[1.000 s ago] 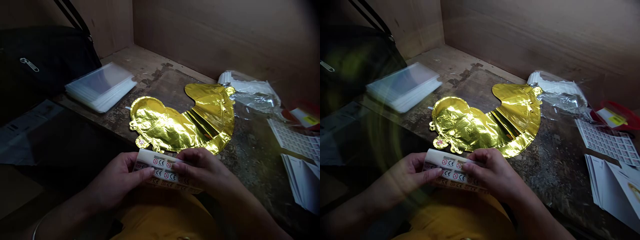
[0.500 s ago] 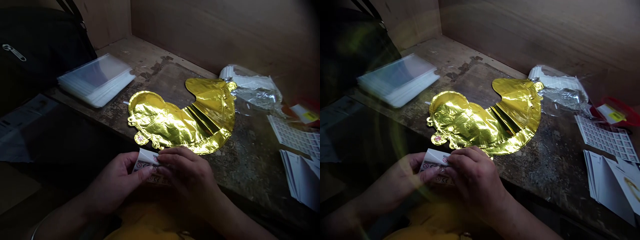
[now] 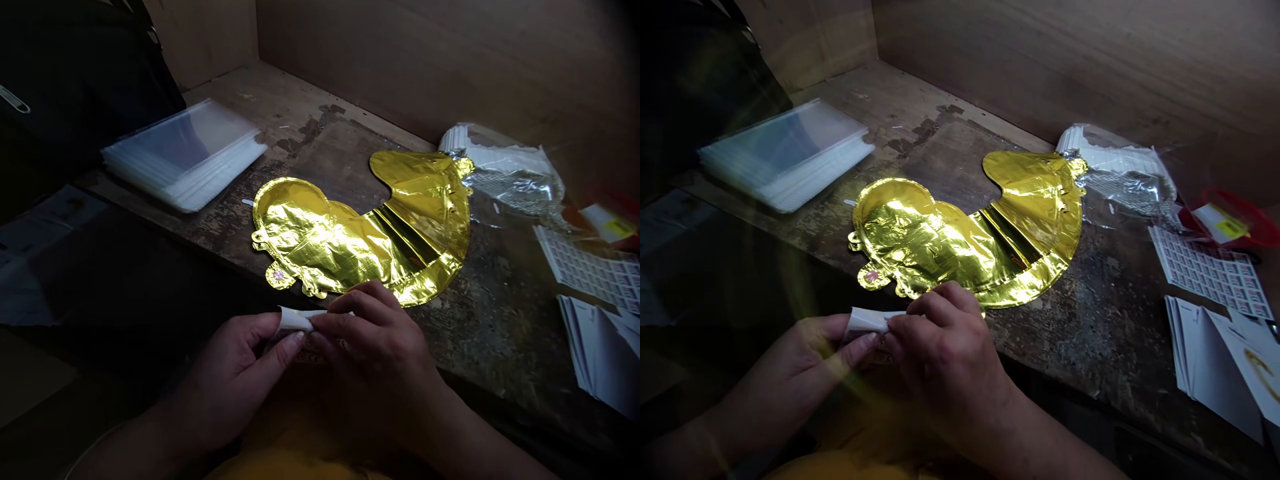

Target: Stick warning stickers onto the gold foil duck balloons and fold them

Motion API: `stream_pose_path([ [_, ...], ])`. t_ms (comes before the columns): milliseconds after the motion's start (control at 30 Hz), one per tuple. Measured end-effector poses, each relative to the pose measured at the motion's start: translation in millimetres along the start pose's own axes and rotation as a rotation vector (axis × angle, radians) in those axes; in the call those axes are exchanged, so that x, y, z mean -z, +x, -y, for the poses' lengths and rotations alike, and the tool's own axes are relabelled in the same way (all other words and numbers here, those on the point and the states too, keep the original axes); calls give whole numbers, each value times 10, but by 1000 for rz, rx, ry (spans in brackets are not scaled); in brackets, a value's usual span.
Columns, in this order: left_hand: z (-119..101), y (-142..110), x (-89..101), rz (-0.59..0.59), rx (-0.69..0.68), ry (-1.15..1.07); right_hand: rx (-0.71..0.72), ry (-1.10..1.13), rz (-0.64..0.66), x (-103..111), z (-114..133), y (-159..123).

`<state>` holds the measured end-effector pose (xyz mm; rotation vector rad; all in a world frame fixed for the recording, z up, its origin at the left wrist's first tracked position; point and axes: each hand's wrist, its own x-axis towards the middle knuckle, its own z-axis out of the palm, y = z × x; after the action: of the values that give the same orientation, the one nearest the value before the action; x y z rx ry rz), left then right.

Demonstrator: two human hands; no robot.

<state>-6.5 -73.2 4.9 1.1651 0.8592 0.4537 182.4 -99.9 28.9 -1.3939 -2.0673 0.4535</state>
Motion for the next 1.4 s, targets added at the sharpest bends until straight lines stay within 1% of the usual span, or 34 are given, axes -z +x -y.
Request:
stream_pose_path([
  [233, 4, -14, 21, -28, -117, 281, 120, -187, 13, -29, 7, -29],
  [300, 16, -24, 15, -30, -110, 270, 139, -198, 4, -49, 5, -37],
  [367, 25, -36, 0, -27, -70, 214, 122, -162, -3, -64, -2, -37],
  [433, 28, -39, -17, -27, -23, 151, 45, -66, -8, -64, -12, -32],
  [500, 22, -29, -31, -18, 2, 78, -93, 77, 2, -45, -24, -28],
  [600, 10, 2, -39, 12, 23, -45, -286, 265, 57, -2, -43, -27],
  [667, 9, 17, -35, 20, 30, -71, -319, 299, 73, 15, -52, -32],
  [833, 41, 22, -23, -8, 47, 43, -211, 228, 67, 2, -56, -55],
  [933, 55, 19, -24, -24, 22, 113, -153, 202, 59, -4, -55, -66],
  [1067, 62, 10, -34, -17, 10, 137, -130, 172, 35, -21, -43, -68],
  [1133, 74, 5, -48, -29, 26, 111, -149, 176, 13, -43, -34, -64],
  [1200, 91, 4, -68, -89, 30, 43, -216, 210, -17, -68, -31, -57],
  [1300, 115, 17, -90, -191, -12, -39, -428, 364, -52, -85, -44, -34],
  [1333, 119, 26, -90, -200, -36, -26, -515, 441, -55, -81, -51, -23],
  [1400, 112, 47, -81, -171, -81, 58, -648, 567, -62, -62, -66, 0],
])
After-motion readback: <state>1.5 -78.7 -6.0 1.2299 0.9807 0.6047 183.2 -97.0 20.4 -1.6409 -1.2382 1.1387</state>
